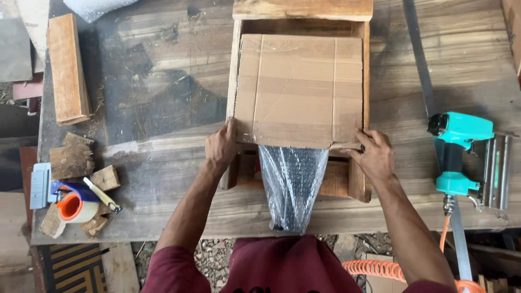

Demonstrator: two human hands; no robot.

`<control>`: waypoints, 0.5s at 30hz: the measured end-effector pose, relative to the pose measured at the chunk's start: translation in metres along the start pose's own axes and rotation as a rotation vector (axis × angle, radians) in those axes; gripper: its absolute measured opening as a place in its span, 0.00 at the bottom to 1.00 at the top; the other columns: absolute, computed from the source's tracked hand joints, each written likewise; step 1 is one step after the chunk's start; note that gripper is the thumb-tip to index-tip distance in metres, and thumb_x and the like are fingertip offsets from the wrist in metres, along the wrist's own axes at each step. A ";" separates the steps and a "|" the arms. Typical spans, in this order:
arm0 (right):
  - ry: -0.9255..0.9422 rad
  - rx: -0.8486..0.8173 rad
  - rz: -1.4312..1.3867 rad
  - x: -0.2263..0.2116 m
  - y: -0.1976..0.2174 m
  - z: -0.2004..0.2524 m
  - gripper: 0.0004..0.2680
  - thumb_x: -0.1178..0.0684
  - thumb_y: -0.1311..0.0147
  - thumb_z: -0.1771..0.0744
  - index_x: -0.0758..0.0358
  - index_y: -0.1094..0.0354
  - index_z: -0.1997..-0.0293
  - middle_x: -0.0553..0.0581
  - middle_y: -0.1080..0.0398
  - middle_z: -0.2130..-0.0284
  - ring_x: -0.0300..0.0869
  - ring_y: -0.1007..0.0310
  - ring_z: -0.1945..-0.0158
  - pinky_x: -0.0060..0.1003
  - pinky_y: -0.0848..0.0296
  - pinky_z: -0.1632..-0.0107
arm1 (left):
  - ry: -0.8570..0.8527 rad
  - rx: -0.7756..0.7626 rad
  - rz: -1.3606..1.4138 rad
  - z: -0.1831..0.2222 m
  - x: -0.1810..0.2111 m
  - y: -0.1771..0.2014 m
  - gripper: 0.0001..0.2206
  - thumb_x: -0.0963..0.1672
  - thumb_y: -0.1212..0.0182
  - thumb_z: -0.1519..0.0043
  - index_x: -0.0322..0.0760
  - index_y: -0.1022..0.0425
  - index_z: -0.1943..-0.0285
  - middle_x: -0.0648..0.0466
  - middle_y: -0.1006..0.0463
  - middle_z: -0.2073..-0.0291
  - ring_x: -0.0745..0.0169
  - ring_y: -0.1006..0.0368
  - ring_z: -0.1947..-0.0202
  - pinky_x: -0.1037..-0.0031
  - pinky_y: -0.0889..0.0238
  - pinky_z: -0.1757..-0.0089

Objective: The person assembles a wooden box by placing a cardboard-wrapped item inside a wooden frame and then securing wooden slats over the top using a pneumatic nail gun.

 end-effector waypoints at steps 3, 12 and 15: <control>0.002 -0.131 -0.073 -0.022 0.032 -0.011 0.27 0.37 0.28 0.42 0.51 0.27 0.37 0.57 0.34 0.48 0.57 0.30 0.37 0.47 0.18 0.47 | -0.138 0.121 -0.155 -0.002 0.002 -0.001 0.51 0.56 0.21 0.61 0.36 0.41 0.27 0.46 0.29 0.35 0.41 0.24 0.44 0.50 0.24 0.50; 0.027 -0.583 -0.189 -0.062 0.084 -0.069 0.50 0.63 0.21 0.52 0.61 0.52 0.21 0.89 0.69 0.29 0.80 0.65 0.27 0.65 0.32 0.38 | -0.269 -0.161 -0.105 -0.030 0.020 0.037 0.64 0.47 0.15 0.65 0.36 0.57 0.18 0.26 0.55 0.25 0.27 0.52 0.25 0.51 0.30 0.42; 0.072 -0.615 -0.169 -0.056 0.088 -0.068 0.48 0.65 0.24 0.50 0.58 0.54 0.22 0.84 0.70 0.26 0.77 0.66 0.25 0.70 0.35 0.36 | -0.269 -0.202 -0.161 -0.025 0.028 0.063 0.64 0.47 0.15 0.65 0.37 0.58 0.19 0.26 0.51 0.27 0.29 0.50 0.26 0.53 0.27 0.44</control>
Point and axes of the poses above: each hand's wrist, its own z-axis away from the middle knuckle, its own y-axis out of the back of the hand, x = y × z, the point moved 2 cm from there along -z, towards the middle knuckle
